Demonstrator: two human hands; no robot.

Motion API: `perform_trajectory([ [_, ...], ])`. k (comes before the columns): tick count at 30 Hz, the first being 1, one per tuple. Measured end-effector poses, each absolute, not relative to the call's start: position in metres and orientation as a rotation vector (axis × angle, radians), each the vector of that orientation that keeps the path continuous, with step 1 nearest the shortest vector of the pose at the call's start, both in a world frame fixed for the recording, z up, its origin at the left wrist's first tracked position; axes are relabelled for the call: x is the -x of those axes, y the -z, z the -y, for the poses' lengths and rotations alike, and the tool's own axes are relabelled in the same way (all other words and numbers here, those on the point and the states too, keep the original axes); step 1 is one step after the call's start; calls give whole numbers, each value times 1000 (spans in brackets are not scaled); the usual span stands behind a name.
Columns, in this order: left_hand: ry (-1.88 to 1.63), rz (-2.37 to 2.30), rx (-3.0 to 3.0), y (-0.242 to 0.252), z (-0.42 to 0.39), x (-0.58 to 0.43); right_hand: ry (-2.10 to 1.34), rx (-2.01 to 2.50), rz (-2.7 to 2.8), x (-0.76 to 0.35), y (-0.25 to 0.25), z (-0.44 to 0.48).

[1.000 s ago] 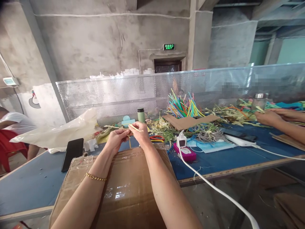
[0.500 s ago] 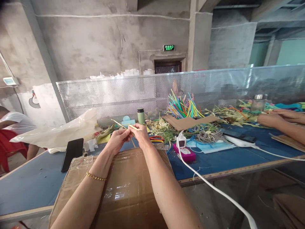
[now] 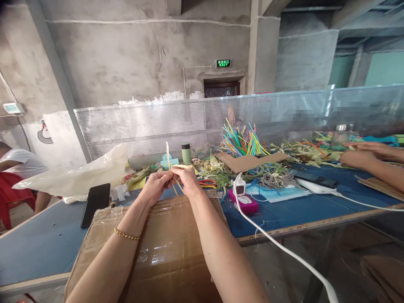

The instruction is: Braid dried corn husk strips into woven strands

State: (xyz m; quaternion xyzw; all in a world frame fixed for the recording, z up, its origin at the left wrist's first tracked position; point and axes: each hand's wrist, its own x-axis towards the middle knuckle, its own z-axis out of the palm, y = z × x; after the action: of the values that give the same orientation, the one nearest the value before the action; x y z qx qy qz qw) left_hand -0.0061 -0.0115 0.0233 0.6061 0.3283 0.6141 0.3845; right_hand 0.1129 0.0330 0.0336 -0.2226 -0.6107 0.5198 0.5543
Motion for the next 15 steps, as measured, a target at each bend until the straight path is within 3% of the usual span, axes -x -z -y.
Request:
perform_trajectory([
  [3, -1575, -835, -1540, -23, 12, 6, -1340, 494, 1326, -114, -35, -32],
  [15, -1505, -878, -1541, -27, 17, 9, -1250, 479, 1589, -123, -47, -10],
])
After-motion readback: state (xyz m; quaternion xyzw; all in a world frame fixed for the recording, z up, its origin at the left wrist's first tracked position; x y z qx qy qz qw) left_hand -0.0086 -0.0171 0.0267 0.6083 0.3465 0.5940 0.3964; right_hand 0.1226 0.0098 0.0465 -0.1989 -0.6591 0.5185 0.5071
